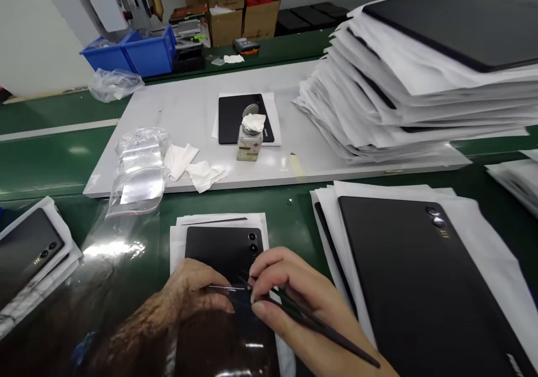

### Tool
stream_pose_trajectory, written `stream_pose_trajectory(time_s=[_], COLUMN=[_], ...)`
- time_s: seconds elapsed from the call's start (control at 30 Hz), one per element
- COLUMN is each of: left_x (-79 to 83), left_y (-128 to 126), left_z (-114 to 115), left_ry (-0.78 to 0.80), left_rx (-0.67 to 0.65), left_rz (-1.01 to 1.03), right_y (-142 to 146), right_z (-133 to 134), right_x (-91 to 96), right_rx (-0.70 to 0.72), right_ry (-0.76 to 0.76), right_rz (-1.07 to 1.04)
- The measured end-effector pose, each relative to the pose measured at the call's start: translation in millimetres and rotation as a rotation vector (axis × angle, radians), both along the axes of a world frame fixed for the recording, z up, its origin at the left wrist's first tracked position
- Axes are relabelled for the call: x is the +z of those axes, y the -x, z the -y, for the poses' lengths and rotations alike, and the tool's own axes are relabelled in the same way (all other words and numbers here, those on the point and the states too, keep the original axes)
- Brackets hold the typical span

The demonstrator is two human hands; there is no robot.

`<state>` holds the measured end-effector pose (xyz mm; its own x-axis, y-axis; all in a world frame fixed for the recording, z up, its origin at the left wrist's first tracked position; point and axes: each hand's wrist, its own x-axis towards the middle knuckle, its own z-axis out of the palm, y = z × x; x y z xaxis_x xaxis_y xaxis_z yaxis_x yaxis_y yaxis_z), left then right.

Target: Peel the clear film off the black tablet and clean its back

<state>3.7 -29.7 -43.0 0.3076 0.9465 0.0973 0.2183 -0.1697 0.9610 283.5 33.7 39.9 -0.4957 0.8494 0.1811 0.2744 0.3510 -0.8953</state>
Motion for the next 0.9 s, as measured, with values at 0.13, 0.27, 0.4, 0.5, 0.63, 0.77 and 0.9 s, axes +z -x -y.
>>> stream_pose_trajectory(time_s=[0.13,0.27,0.4,0.5,0.63,0.77,0.9], left_x=[-2.8,-1.4,2.5,4.1,5.9,5.3,0.9], left_y=[-5.6,-10.8,-11.4,-10.8,-10.9,-11.2,-9.8], left_z=[2.4,-1.8,-8.7,-11.0,-11.2,-11.3,-11.7], left_ry=[-0.321,-0.501,-0.563,-0.555,-0.552,-0.546,-0.546], left_rx=[0.072,0.098,0.076,0.074,0.079,0.082,0.082], left_rz=[-0.015,-0.02,0.002,0.01,0.034,0.051,0.063], right_y=[13.7,25.2,27.2,25.5,25.2,25.2,22.2], right_z=[-7.7,-11.8,-8.6,-6.2,-4.1,-3.5,-0.5], right_x=[13.9,16.9,12.8,9.9,6.9,6.3,5.2], right_rx=[0.014,0.018,0.018,0.079,0.085,0.093,0.155], right_ry=[0.287,0.419,0.406,0.329,0.261,0.168,0.13], right_rz=[-0.086,-0.058,-0.077,-0.108,-0.122,-0.157,-0.2])
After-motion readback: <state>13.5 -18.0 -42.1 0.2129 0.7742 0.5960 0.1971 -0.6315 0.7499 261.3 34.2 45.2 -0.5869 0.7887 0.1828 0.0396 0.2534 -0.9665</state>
